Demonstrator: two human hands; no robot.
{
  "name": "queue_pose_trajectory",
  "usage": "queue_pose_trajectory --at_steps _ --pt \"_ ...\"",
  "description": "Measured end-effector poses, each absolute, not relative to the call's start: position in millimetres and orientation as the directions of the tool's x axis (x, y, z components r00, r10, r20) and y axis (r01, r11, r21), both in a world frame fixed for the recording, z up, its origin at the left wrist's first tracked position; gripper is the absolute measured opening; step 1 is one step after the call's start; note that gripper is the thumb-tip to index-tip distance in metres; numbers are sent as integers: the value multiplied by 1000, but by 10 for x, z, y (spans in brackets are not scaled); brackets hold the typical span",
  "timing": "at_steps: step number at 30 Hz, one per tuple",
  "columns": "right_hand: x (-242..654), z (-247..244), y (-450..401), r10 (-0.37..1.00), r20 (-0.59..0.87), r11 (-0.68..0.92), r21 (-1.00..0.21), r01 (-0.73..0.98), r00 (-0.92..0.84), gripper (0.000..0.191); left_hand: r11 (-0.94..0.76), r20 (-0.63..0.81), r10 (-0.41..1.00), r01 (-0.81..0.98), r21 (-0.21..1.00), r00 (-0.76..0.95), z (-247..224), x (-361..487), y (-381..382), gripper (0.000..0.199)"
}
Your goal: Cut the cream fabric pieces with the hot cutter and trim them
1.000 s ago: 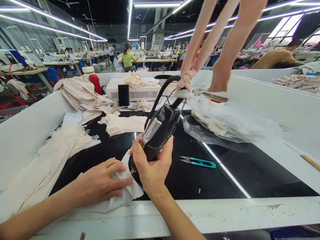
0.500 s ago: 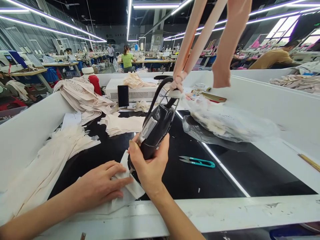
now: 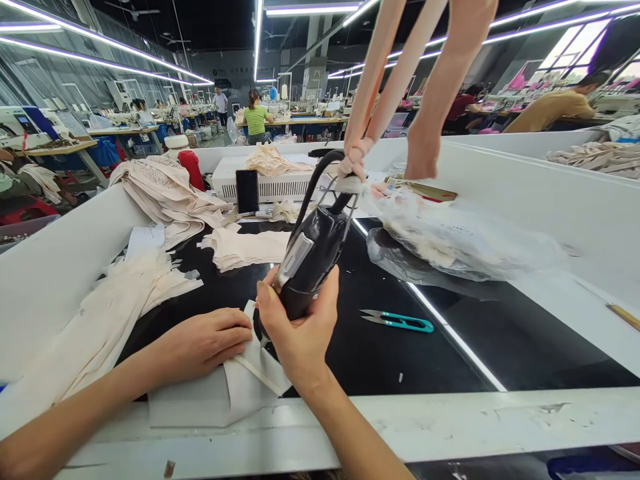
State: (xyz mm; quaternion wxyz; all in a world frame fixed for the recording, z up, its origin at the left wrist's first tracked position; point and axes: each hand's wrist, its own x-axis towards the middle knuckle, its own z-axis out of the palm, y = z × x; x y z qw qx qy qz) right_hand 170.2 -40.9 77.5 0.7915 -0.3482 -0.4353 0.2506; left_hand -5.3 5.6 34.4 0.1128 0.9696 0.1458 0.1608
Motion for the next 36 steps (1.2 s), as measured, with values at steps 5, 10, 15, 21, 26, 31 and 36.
queue_pose_trajectory --at_steps 5,10,15,21,26,31,36 --pt "1717 763 -415 692 552 659 -746 -95 465 32 -925 272 332 255 283 903 334 -144 65 24" --pt "1735 751 -416 695 548 648 -758 -74 465 35 -937 232 305 247 247 924 371 -201 68 26" --pt "1742 758 -409 693 559 654 -753 -71 455 37 -945 206 300 261 197 931 358 -198 55 25" --pt "1715 776 -359 673 573 675 -735 -69 467 35 -944 246 304 256 208 920 331 -190 49 23" --pt "1686 744 -304 688 562 663 -745 -81 460 34 -942 237 307 259 213 922 344 -184 39 23" --pt "1673 736 -293 688 557 655 -753 -65 466 31 -941 247 315 266 211 917 344 -172 31 22" --pt "1644 752 -237 679 571 671 -738 -73 462 34 -942 268 318 271 198 909 325 -174 36 23"
